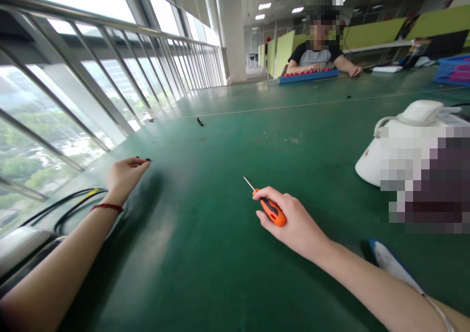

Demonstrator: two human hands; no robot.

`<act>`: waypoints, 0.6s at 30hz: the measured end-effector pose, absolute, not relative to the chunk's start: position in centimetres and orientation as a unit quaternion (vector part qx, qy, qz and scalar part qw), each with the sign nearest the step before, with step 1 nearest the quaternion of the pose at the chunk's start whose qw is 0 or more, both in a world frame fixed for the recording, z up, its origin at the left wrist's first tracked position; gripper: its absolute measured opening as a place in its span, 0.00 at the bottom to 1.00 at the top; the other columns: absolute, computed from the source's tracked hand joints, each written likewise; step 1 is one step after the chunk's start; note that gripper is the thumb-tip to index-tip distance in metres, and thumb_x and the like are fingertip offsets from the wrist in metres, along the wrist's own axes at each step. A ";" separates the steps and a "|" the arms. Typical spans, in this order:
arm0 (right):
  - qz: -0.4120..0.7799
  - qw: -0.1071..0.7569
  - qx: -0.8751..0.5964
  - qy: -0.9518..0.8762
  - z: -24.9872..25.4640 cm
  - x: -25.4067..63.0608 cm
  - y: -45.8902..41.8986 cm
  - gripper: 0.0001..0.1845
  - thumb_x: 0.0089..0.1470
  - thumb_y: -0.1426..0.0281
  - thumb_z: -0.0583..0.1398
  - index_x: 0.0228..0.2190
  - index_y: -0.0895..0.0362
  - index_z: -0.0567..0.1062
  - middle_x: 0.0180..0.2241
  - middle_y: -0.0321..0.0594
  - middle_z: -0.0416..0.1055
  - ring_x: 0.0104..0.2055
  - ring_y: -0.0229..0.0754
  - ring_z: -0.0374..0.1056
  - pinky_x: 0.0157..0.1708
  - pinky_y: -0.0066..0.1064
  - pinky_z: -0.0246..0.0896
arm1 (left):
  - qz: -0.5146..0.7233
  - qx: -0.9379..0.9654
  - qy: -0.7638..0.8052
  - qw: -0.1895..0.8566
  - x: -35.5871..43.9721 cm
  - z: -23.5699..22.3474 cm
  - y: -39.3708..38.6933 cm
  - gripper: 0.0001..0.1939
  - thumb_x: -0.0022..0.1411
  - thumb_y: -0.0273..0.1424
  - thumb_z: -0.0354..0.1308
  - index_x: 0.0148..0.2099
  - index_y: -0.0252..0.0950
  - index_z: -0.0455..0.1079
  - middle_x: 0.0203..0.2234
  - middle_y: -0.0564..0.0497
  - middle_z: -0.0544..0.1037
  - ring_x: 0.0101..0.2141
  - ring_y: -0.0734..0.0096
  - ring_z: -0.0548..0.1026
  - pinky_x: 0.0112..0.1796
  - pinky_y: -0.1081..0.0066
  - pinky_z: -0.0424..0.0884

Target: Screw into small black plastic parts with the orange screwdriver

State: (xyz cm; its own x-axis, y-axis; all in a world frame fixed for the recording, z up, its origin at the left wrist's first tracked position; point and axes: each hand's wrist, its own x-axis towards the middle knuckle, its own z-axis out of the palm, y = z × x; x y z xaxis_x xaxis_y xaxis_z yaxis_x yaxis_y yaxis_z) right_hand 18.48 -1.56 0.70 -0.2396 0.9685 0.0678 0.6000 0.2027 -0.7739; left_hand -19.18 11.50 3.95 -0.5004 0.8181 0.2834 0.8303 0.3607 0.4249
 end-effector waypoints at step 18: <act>0.321 0.271 -0.549 -0.723 0.5 18.7 -1.6 0.13 0.53 0.62 0.57 0.41 0.50 0.69 0.36 0.36 0.69 0.32 0.39 0.65 0.36 0.34 0.60 | -0.345 -0.459 -0.816 -0.059 -24.2 2.7 11.9 0.16 0.49 0.34 0.64 0.41 0.33 0.78 0.21 0.57 0.75 0.27 0.73 0.67 0.28 0.76 0.59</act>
State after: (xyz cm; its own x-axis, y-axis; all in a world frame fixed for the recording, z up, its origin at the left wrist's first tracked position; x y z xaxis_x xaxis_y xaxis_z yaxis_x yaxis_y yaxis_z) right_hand 18.71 -1.62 0.51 -0.2505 0.9673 0.0393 0.6199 0.1914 -0.7609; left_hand -24.20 11.88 2.73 -0.5716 0.7905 0.2201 0.7083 0.3400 0.6186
